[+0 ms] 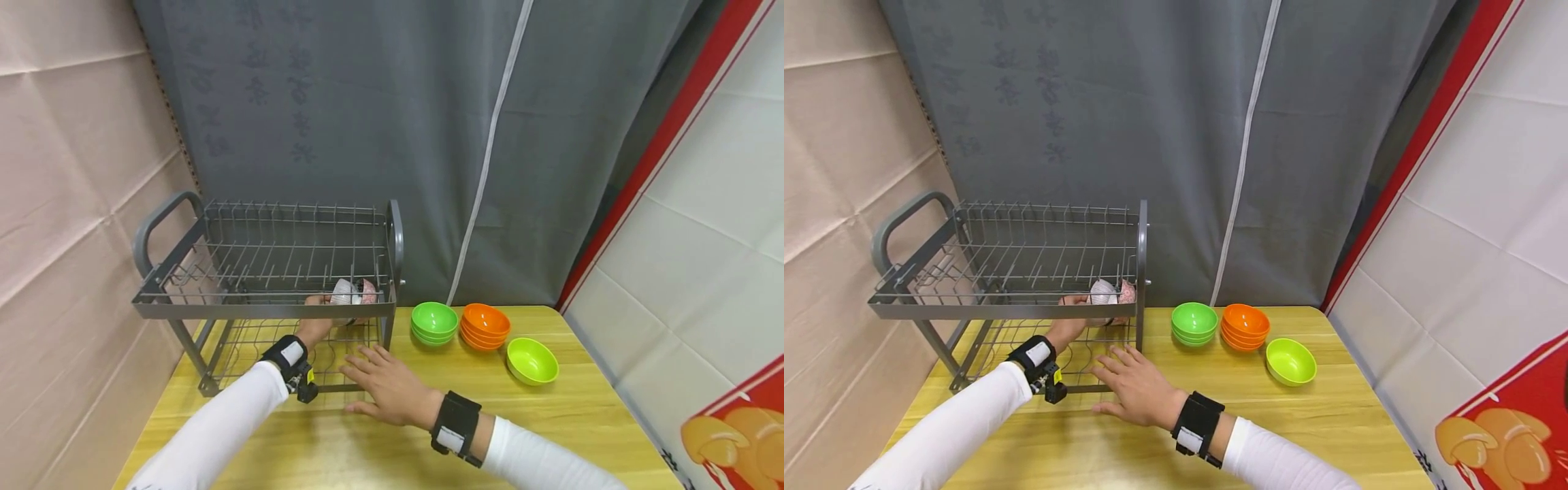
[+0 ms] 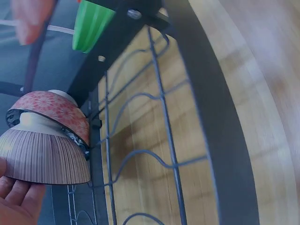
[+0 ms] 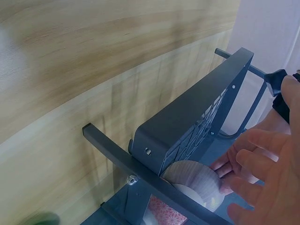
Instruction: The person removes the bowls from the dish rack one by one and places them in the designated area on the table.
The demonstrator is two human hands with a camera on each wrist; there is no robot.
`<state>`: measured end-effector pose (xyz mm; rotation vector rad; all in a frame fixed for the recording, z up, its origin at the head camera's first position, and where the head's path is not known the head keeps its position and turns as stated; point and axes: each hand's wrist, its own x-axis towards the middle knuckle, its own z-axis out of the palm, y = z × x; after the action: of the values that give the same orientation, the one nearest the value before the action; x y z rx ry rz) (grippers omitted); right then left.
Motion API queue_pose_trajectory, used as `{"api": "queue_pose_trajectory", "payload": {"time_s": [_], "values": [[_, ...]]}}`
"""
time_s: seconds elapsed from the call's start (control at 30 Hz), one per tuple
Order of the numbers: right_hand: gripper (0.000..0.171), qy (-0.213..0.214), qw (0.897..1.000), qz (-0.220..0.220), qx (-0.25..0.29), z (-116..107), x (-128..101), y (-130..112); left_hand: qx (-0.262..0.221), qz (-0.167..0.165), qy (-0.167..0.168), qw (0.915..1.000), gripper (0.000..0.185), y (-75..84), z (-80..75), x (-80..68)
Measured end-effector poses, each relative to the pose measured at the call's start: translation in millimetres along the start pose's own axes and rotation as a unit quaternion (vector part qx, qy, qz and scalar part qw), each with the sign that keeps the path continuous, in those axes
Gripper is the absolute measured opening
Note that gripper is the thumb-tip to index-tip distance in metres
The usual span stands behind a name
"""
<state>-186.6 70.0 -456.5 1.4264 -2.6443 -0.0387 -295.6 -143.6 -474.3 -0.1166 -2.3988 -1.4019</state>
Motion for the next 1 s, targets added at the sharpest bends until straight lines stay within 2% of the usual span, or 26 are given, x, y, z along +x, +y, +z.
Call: {"api": "queue_pose_trajectory", "payload": {"time_s": [0.07,0.1,0.2,0.23,0.3,0.33,0.37,0.43,0.53,0.67,0.8,0.9,1.0], "values": [[0.069,-0.002,1.000,-0.001,0.002,-0.4,0.0,0.0,-0.029,0.005,0.003,0.9996,0.022,-13.6,2.0,6.4],[0.069,-0.002,1.000,-0.001,0.001,-0.4,0.1,0.1,-0.070,0.024,0.003,0.9973,0.022,-29.5,5.9,12.9],[0.070,-0.004,1.000,0.001,0.004,-2.1,-0.2,0.1,-0.087,0.005,-0.008,0.9961,0.021,-39.9,7.8,19.4],[0.070,-0.005,1.000,0.001,0.004,-3.2,-0.4,-0.1,-0.046,-0.015,-0.022,0.9986,0.023,-28.8,2.8,16.9],[0.069,-0.005,1.000,0.002,0.008,-4.8,-0.6,-0.2,-0.008,-0.016,-0.035,0.9992,0.026,-14.2,-3.8,10.0],[0.069,-0.005,1.000,0.001,0.010,-6.2,-0.8,-0.3,0.038,-0.029,-0.044,0.9979,0.028,2.7,-10.3,2.9],[0.069,-0.006,1.000,0.001,0.010,-7.2,-1.0,-0.4,0.060,-0.024,-0.052,0.9966,0.029,10.0,-14.2,-1.5],[0.069,-0.006,1.000,0.001,0.011,-9.2,-1.2,-0.4,0.100,-0.007,-0.059,0.9932,0.029,22.4,-22.1,-10.6],[0.069,-0.006,1.000,-0.001,0.010,-11.9,-1.7,0.5,0.142,0.023,-0.058,0.9879,0.026,27.5,-29.5,-19.8],[0.068,0.003,1.000,0.000,0.024,-18.8,-2.6,2.3,0.195,0.076,-0.057,0.9762,0.019,32.2,-39.8,-29.7],[0.068,0.023,0.999,-0.001,0.032,-27.3,-2.2,4.4,0.219,0.126,-0.053,0.9663,0.011,31.4,-50.0,-39.0],[0.068,0.034,0.999,-0.004,0.036,-32.5,-0.9,5.7,0.229,0.169,-0.054,0.9572,0.017,30.4,-57.5,-45.5],[0.068,0.039,0.998,-0.007,0.040,-37.0,0.4,6.7,0.243,0.206,-0.076,0.9450,0.017,32.2,-64.0,-51.0]]}}
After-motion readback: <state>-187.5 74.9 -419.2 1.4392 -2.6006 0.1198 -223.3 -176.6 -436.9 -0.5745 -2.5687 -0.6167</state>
